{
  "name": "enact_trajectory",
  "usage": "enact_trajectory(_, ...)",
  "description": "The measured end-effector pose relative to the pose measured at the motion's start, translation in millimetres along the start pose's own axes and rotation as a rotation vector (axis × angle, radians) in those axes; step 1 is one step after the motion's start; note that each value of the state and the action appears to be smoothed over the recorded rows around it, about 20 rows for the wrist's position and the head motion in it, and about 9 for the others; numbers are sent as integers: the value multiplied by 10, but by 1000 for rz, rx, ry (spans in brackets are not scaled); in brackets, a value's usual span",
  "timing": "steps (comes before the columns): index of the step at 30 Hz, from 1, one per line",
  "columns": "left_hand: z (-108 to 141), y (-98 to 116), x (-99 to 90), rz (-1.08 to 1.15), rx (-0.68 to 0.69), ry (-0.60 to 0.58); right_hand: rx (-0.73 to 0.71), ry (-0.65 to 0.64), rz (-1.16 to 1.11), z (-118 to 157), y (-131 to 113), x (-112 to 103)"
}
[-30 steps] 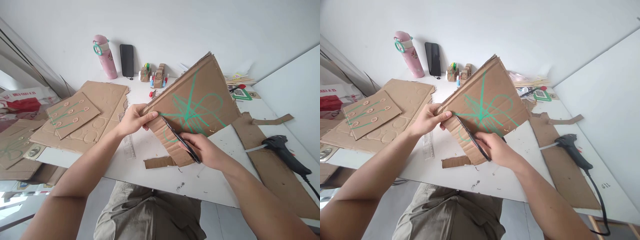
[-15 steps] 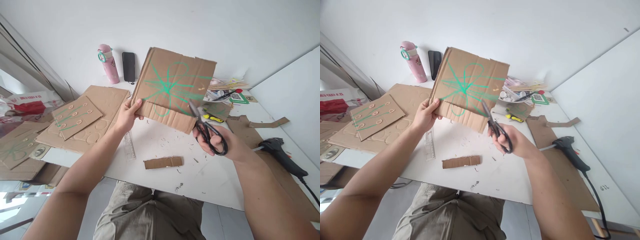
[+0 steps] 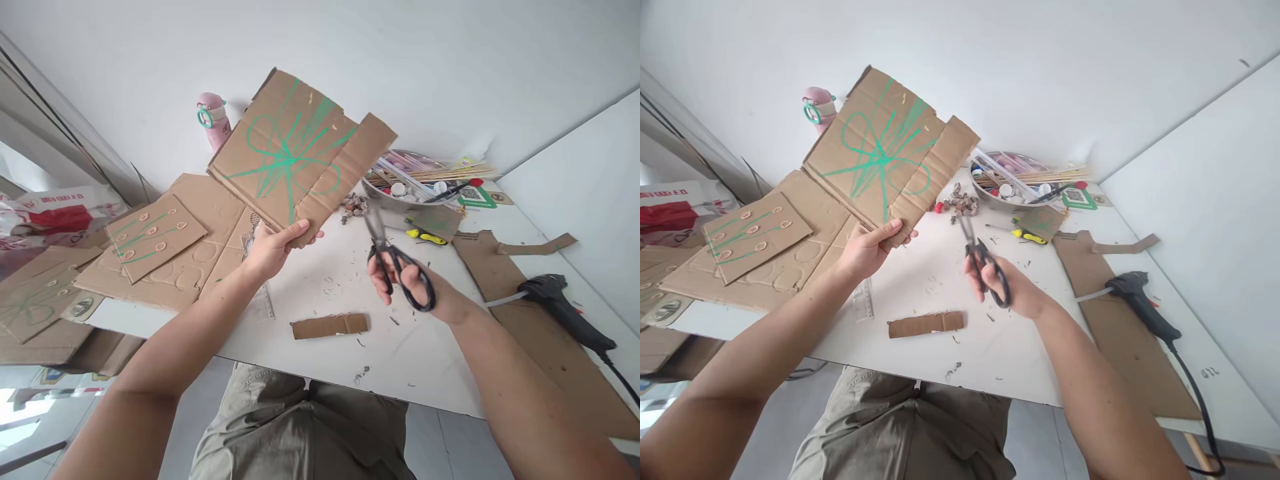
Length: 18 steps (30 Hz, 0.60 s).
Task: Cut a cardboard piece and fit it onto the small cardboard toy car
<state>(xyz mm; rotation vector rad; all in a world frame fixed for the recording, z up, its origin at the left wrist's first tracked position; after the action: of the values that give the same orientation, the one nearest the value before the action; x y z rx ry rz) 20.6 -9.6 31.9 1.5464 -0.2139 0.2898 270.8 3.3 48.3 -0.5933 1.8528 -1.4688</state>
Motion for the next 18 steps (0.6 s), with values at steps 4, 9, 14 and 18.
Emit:
enact_trajectory(4,99,-30,132,-124,-2,-76,70,-172,6,56,20,135)
enact_trajectory(9,191,-106,262,-142,-59,-120,140,-232,1,87,24,188)
enact_trajectory(14,232,-158,323,-111,-60,-109,143,-242,-14,108,35,236)
enact_trajectory(18,249,-164,340,-100,-63,-102,127,-175,43,151,58,241)
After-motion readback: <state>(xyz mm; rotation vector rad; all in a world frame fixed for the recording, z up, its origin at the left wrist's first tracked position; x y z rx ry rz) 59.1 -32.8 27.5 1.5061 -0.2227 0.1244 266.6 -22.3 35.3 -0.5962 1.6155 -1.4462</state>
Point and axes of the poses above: each hand's wrist, its own z-axis away from the middle knuckle, its own x-axis out of the palm, y = z × x, the point moved 2 cm from there along -z, towards the middle knuckle, and after that the axes turned 12 degrees about -x, right-handed, at the moved point
